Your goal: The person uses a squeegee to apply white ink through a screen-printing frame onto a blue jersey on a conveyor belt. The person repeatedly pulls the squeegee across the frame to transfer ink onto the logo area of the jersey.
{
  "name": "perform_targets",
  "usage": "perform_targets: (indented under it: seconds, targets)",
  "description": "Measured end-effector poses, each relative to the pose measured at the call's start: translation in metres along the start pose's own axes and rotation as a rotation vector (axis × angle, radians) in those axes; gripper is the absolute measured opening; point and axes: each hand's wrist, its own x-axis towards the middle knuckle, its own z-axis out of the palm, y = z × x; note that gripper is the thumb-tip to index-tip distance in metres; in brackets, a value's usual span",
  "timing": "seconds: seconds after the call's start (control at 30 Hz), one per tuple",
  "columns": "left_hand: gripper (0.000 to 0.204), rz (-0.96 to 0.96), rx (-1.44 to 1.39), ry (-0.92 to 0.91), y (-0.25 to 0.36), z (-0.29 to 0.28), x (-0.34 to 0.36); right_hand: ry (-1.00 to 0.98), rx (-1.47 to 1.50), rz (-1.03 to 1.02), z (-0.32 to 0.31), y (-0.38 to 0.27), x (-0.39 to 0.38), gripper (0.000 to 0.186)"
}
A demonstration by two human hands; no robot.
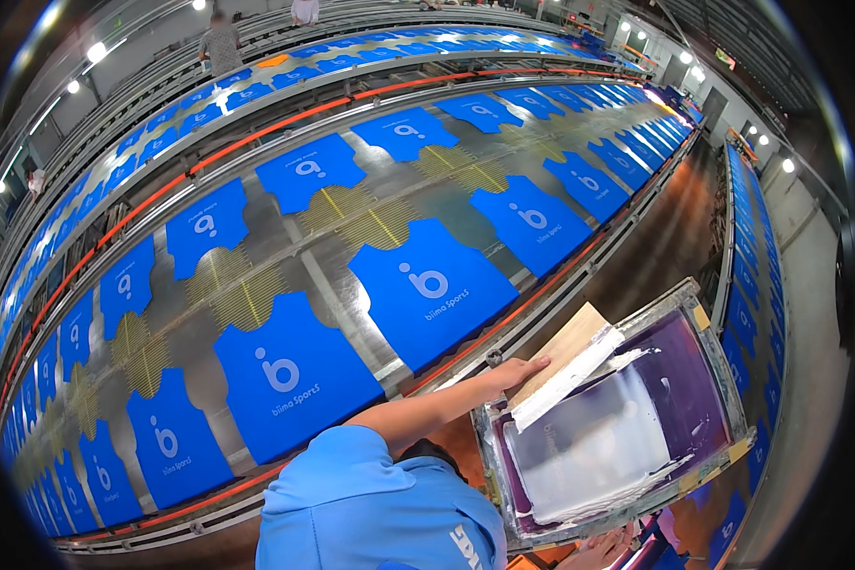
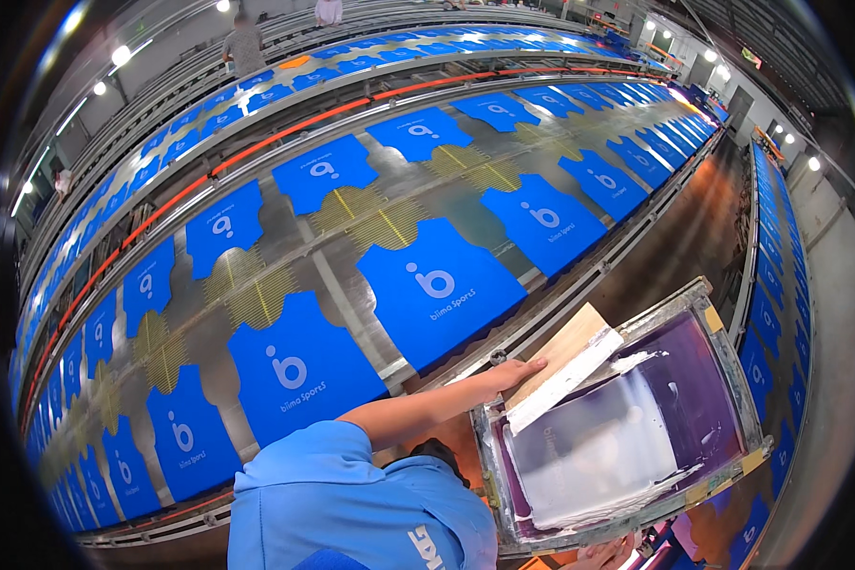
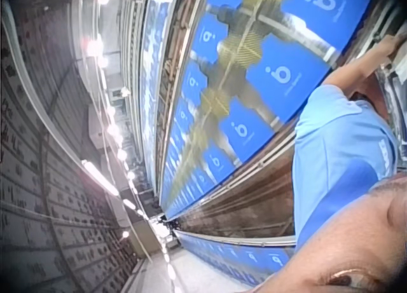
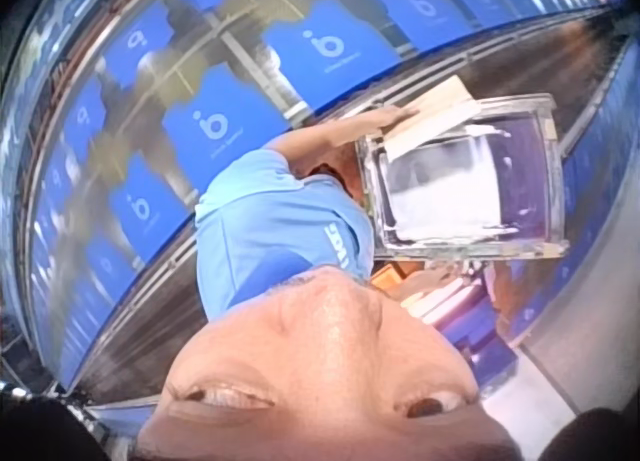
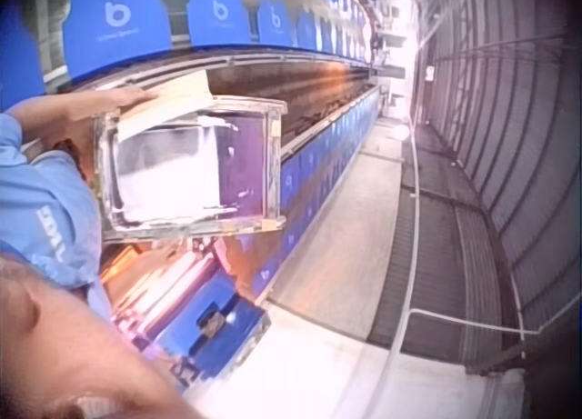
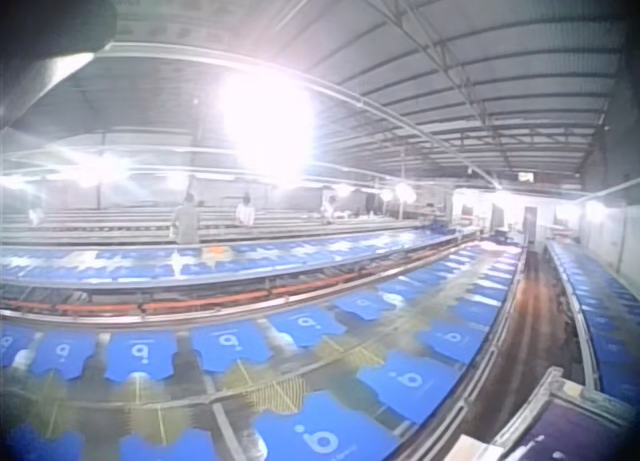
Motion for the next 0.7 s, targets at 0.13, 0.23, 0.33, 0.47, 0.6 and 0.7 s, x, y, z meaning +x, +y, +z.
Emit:
perform_targets:
  seconds: [0.13,0.23,0.33,0.47,0.6,0.7]
  targets:
    - [0.072,-0.016,-0.037,0.006,0.001,0.002,0.001,0.007,-0.023,-0.001,-0.011,0.014,0.004,0.03]
    - [0.072,-0.062,-0.038,0.012,0.004,0.008,0.004,0.022,-0.044,-0.006,-0.03,0.023,0.007,0.03]
    - [0.078,-0.042,0.114,0.048,-0.001,0.015,0.017,-0.004,-0.042,-0.035,-0.052,0.04,0.017,0.029]
    - [0.079,-0.087,0.047,0.017,-0.007,0.007,0.024,-0.018,-0.023,0.047,-0.034,0.035,0.005,0.02]
    - [0.079,-0.177,-0.038,0.009,-0.009,0.015,0.038,0.003,0.125,0.053,-0.041,0.036,-0.002,0.014]
    - [0.08,-0.2,-0.034,-0.007,-0.006,0.026,0.048,0.051,0.045,-0.015,-0.041,0.043,-0.004,0.013]
